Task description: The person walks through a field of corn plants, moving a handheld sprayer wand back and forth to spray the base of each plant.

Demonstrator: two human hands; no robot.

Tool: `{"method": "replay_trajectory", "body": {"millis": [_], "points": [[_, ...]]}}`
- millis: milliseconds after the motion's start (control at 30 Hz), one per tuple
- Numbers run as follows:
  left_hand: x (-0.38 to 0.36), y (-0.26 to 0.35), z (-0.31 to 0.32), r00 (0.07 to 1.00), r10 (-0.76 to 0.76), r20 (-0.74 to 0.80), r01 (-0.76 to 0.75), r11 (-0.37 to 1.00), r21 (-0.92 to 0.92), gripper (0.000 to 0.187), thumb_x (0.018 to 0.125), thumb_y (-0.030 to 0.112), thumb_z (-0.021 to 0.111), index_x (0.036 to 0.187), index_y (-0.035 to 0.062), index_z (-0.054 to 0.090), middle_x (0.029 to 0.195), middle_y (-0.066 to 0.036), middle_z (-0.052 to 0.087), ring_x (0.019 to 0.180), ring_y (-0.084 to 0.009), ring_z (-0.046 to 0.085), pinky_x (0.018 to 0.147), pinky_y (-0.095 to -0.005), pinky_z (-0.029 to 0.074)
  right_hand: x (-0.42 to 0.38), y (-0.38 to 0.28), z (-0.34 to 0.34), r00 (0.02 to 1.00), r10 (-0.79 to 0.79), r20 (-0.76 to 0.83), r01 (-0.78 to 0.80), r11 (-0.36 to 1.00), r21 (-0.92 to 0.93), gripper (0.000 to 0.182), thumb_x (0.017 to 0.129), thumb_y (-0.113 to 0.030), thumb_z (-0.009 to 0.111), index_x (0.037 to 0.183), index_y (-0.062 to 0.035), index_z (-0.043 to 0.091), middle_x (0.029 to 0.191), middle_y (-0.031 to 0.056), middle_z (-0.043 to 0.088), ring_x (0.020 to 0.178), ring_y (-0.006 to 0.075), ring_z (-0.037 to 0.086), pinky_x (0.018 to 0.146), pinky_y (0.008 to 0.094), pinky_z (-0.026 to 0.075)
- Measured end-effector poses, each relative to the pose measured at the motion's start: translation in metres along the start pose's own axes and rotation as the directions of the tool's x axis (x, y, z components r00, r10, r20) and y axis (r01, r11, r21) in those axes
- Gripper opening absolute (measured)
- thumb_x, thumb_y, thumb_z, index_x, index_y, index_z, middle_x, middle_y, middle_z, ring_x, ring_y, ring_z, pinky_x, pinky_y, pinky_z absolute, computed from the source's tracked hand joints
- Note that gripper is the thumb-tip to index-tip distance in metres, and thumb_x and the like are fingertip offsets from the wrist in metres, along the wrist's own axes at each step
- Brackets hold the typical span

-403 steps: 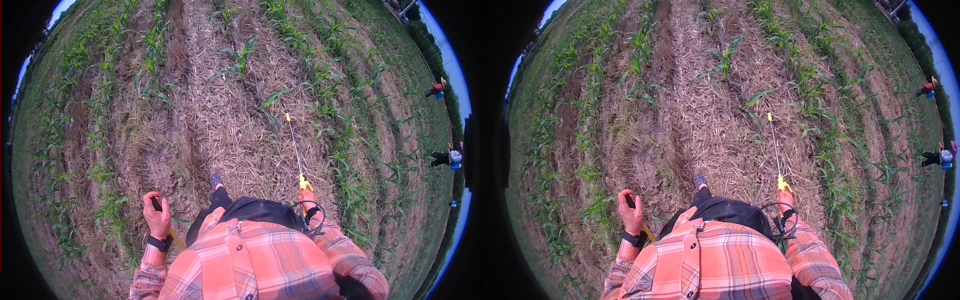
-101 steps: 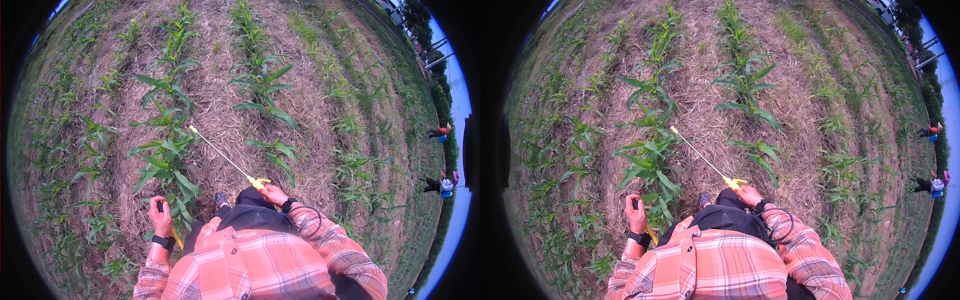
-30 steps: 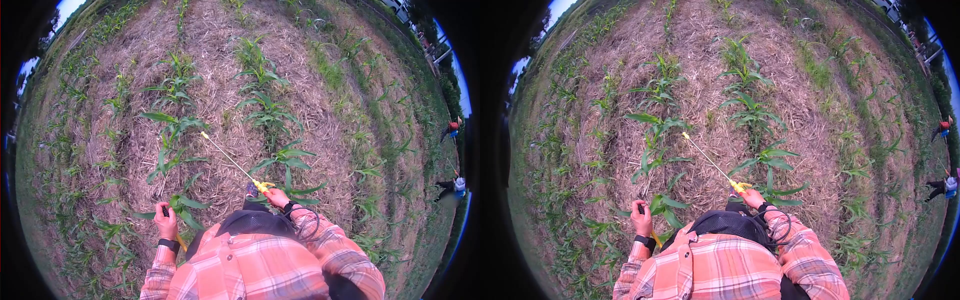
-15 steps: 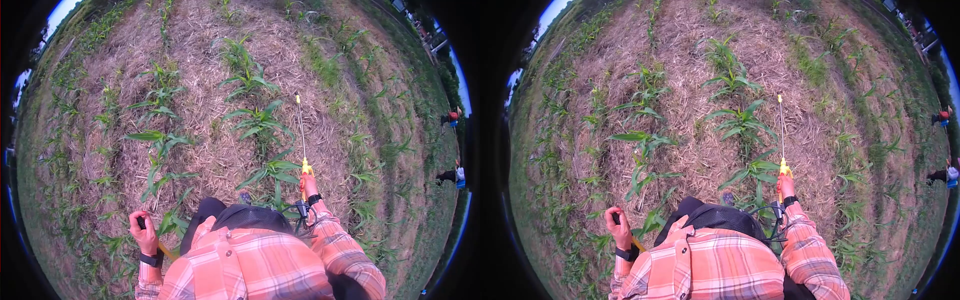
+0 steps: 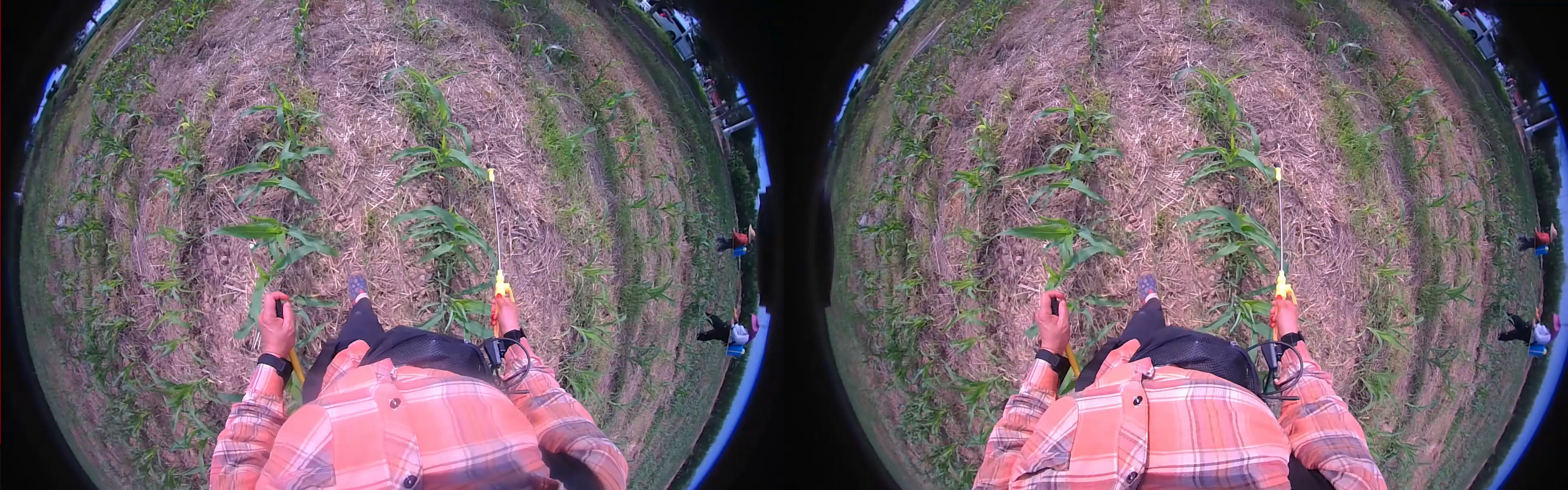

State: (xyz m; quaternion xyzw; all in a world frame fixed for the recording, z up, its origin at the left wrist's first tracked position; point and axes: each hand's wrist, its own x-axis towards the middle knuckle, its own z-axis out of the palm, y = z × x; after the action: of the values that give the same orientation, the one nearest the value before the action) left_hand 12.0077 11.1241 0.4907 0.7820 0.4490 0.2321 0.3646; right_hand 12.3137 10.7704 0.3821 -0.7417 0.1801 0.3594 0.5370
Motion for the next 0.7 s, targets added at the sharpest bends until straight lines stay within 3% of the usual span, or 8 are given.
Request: {"method": "replay_trajectory", "body": {"millis": [100,167,333,500,567,633,700], "points": [[0.032,-0.013,0.004,0.998,-0.07,-0.005,0.07,0.997,-0.041,0.007,0.073,0.002,0.047,0.08,0.0048,0.047,0.065,-0.008,0.049,0.054,-0.0184,0.048,0.052,-0.0286,0.038,0.005,-0.031,0.052,0.994,0.004,0.106,0.007,0.995,-0.099,0.025,0.083,-0.03,0.043,0.079,-0.0053,0.048,0.054,0.0,0.043,0.037,0.0085,0.038,0.03,0.0213,0.03],[0.054,-0.024,0.008,0.999,-0.003,-0.032,0.002,1.0,-0.028,0.007,0.073,0.002,0.047,0.08,0.0047,0.047,0.063,-0.007,0.048,0.053,-0.0179,0.047,0.05,-0.0286,0.038,0.01,-0.045,0.085,0.985,0.001,0.172,0.037,0.975,-0.218,0.025,0.082,-0.03,0.043,0.078,-0.0063,0.048,0.054,-0.001,0.043,0.039,0.0071,0.038,0.032,0.0205,0.03],[0.099,-0.013,-0.013,0.995,-0.095,-0.026,0.093,0.991,-0.095,0.007,0.075,0.002,0.048,0.081,0.005,0.047,0.058,-0.002,0.045,0.051,-0.0093,0.045,0.046,-0.0244,0.036,0.002,-0.088,0.164,0.912,0.053,0.407,0.155,0.874,-0.46,0.024,0.082,-0.031,0.044,0.076,-0.0084,0.048,0.053,-0.0021,0.044,0.039,0.0063,0.038,0.033,0.0206,0.03],[0.118,0.016,-0.057,0.996,-0.036,-0.085,0.026,0.993,-0.117,0.007,0.076,0.001,0.047,0.082,0.0044,0.046,0.063,-0.001,0.044,0.052,-0.0088,0.041,0.047,-0.0224,0.035,0.002,-0.113,0.204,0.803,0.081,0.59,0.354,0.732,-0.582,0.03,0.08,-0.033,0.048,0.069,-0.0054,0.052,0.056,0.0003,0.05,0.045,0.0092,0.044,0.043,0.0247,0.035],[0.113,0.031,-0.087,0.98,-0.165,-0.108,0.144,0.973,-0.183,0.007,0.076,0.001,0.047,0.082,0.0037,0.045,0.068,-0.001,0.044,0.059,-0.0075,0.042,0.054,-0.0202,0.035,0.005,-0.12,0.213,0.751,0.08,0.656,0.406,0.727,-0.554,0.03,0.08,-0.034,0.049,0.069,-0.0057,0.052,0.055,-0.0002,0.049,0.046,0.0093,0.044,0.044,0.0245,0.035],[0.115,0.035,-0.105,0.978,-0.154,-0.143,0.117,0.964,-0.238,0.008,0.076,0.001,0.047,0.083,0.0039,0.045,0.07,-0.001,0.045,0.061,-0.0072,0.042,0.055,-0.0193,0.035,0.005,-0.134,0.221,0.746,0.143,0.651,0.365,0.729,-0.579,0.03,0.079,-0.034,0.049,0.069,-0.0059,0.052,0.055,-0.0001,0.049,0.048,0.0096,0.045,0.045,0.0248,0.036],[0.121,0.04,-0.104,0.962,-0.188,-0.197,0.14,0.962,-0.234,0.008,0.076,0.001,0.048,0.083,0.0039,0.045,0.07,-0.001,0.046,0.061,-0.0072,0.042,0.055,-0.0194,0.035,0.021,-0.142,0.226,0.68,0.17,0.714,0.451,0.67,-0.589,0.029,0.079,-0.033,0.049,0.068,-0.0062,0.051,0.056,0.0015,0.05,0.05,0.01,0.047,0.046,0.0255,0.036]]}}
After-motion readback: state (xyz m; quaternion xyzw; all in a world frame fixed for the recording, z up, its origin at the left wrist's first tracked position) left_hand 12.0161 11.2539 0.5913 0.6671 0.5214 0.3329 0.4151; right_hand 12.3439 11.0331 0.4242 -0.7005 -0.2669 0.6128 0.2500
